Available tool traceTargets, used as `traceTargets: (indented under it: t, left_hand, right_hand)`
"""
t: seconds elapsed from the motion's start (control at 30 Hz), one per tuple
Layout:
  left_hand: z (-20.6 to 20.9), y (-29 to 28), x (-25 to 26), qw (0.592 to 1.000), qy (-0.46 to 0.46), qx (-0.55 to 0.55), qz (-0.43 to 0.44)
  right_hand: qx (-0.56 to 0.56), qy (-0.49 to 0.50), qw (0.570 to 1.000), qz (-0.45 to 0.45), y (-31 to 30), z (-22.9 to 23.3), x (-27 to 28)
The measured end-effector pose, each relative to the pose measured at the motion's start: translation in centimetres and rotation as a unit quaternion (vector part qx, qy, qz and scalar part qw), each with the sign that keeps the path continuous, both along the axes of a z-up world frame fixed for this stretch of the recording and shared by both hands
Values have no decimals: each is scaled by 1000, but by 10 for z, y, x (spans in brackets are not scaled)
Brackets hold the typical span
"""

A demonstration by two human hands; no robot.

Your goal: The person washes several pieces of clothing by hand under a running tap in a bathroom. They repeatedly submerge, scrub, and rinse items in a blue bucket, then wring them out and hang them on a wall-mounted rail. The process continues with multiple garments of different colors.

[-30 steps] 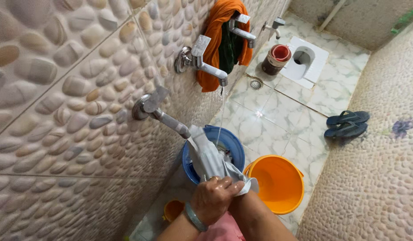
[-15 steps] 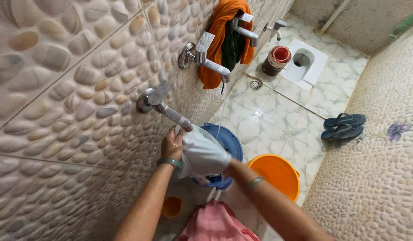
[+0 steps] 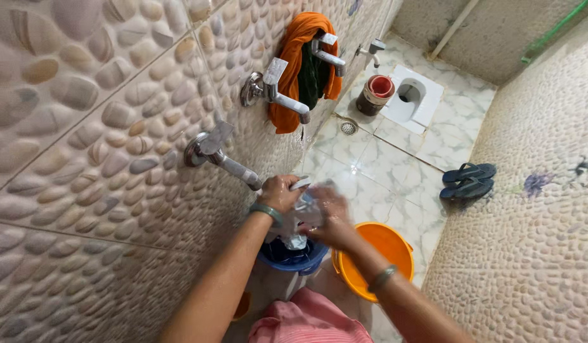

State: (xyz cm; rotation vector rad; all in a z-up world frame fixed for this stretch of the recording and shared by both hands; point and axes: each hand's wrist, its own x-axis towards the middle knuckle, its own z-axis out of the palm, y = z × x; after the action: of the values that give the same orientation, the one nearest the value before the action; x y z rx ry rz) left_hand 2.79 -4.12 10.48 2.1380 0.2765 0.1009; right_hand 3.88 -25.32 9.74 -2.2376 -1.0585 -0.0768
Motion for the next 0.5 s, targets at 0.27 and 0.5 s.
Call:
traceTargets:
  t: [0.27, 0.5]
  left_hand:
    - [-26, 38, -42, 942, -204, -235, 122]
    - [-71, 14, -98, 933, 18, -311, 180]
  right_hand:
    - [20, 176, 982, -71, 83, 29, 1]
    - [143, 232, 955, -115, 104, 38, 18]
